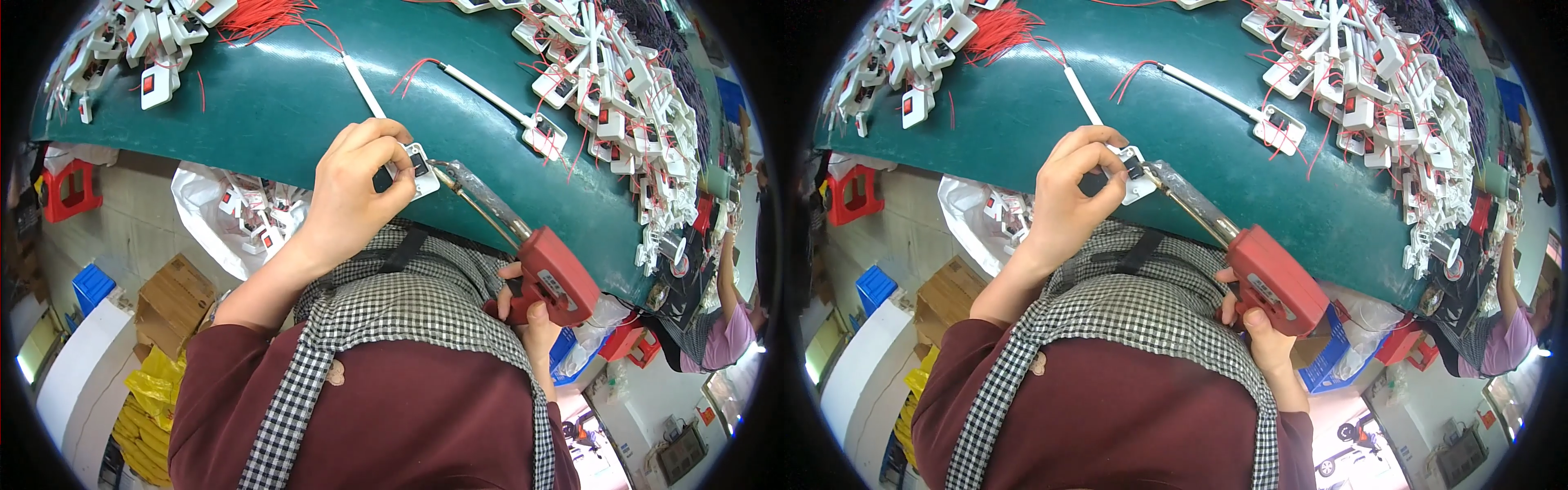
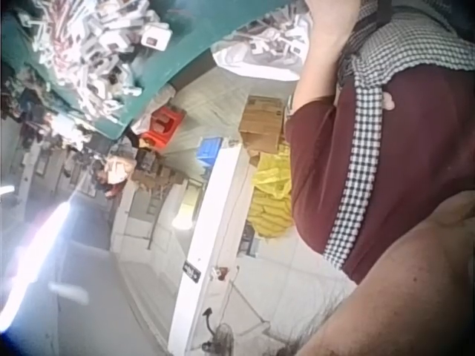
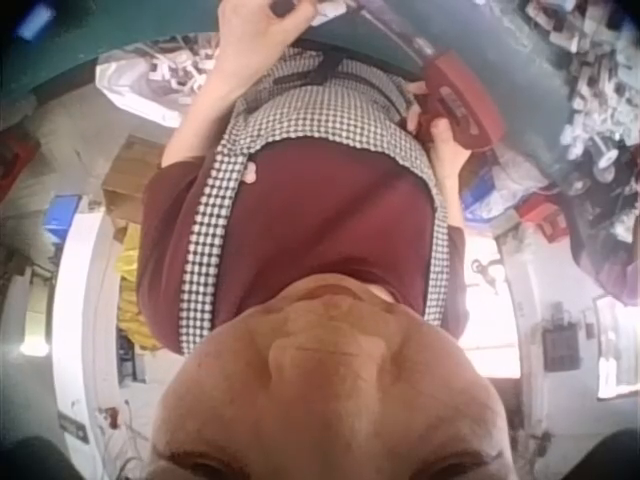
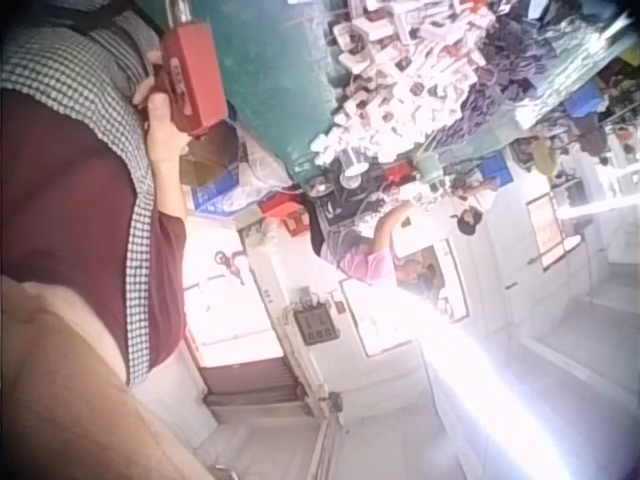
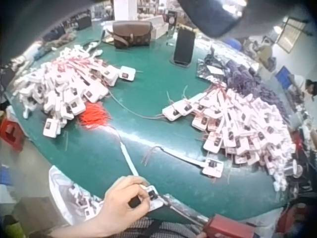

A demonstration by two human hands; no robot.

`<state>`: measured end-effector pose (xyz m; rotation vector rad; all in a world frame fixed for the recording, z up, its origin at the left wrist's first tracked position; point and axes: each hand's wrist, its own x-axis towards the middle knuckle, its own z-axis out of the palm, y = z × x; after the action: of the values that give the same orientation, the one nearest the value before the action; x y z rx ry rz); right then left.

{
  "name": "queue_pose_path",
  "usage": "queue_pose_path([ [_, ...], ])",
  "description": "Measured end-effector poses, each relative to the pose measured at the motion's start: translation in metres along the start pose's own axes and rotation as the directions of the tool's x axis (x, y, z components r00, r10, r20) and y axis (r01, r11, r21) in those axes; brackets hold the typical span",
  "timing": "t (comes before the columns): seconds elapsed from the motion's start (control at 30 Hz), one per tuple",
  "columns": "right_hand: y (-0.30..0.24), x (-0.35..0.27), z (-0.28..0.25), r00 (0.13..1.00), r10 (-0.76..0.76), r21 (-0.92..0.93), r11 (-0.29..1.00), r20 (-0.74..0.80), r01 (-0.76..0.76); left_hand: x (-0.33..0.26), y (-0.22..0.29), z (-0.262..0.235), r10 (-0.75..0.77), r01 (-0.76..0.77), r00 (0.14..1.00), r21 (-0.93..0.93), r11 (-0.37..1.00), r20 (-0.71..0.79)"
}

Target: The person solders wires inside switch housings using a soldering gun and sorts the electrical components on the workbench by hand.

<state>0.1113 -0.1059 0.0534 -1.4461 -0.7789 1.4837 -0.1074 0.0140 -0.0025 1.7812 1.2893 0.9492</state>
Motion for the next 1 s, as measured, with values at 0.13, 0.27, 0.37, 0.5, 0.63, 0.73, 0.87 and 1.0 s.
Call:
queue_pose_path([
  [0.13,0.001,0.0,0.003,0.999,-0.031,0.002,1.0,-0.041,0.031,0.0,0.0,-0.002,0.009,-0.009,1.0,0.005,1.0,0.014],
  [0.27,0.005,0.0,0.0,0.991,-0.097,-0.006,0.995,-0.089,0.097,0.001,0.002,-0.006,0.051,-0.051,0.998,0.0,0.999,0.029],
  [0.37,0.005,0.002,-0.004,0.985,-0.147,0.007,0.989,-0.092,0.149,0.015,-0.007,-0.019,0.222,-0.194,0.966,0.196,0.961,-0.131],
  [0.5,0.005,0.003,-0.005,0.972,-0.21,0.026,0.977,-0.104,0.213,0.058,-0.04,-0.072,0.291,-0.121,0.939,0.617,0.777,-0.182],
  [0.63,0.007,0.001,-0.007,0.973,-0.208,0.023,0.977,-0.097,0.211,0.079,-0.067,-0.097,0.195,-0.009,0.958,0.657,0.754,-0.21],
  [0.73,0.008,0.001,-0.007,0.974,-0.207,0.033,0.977,-0.094,0.211,0.087,-0.073,-0.1,0.031,0.094,0.98,0.589,0.802,-0.198],
  [0.87,0.007,0.002,-0.008,0.971,-0.221,0.03,0.974,-0.087,0.224,0.092,-0.078,-0.106,0.131,-0.022,0.982,0.594,0.804,-0.14],
  [1.0,0.006,0.003,-0.003,0.969,-0.22,0.021,0.974,-0.11,0.224,0.079,-0.069,-0.108,0.234,-0.112,0.955,0.509,0.853,-0.182],
])
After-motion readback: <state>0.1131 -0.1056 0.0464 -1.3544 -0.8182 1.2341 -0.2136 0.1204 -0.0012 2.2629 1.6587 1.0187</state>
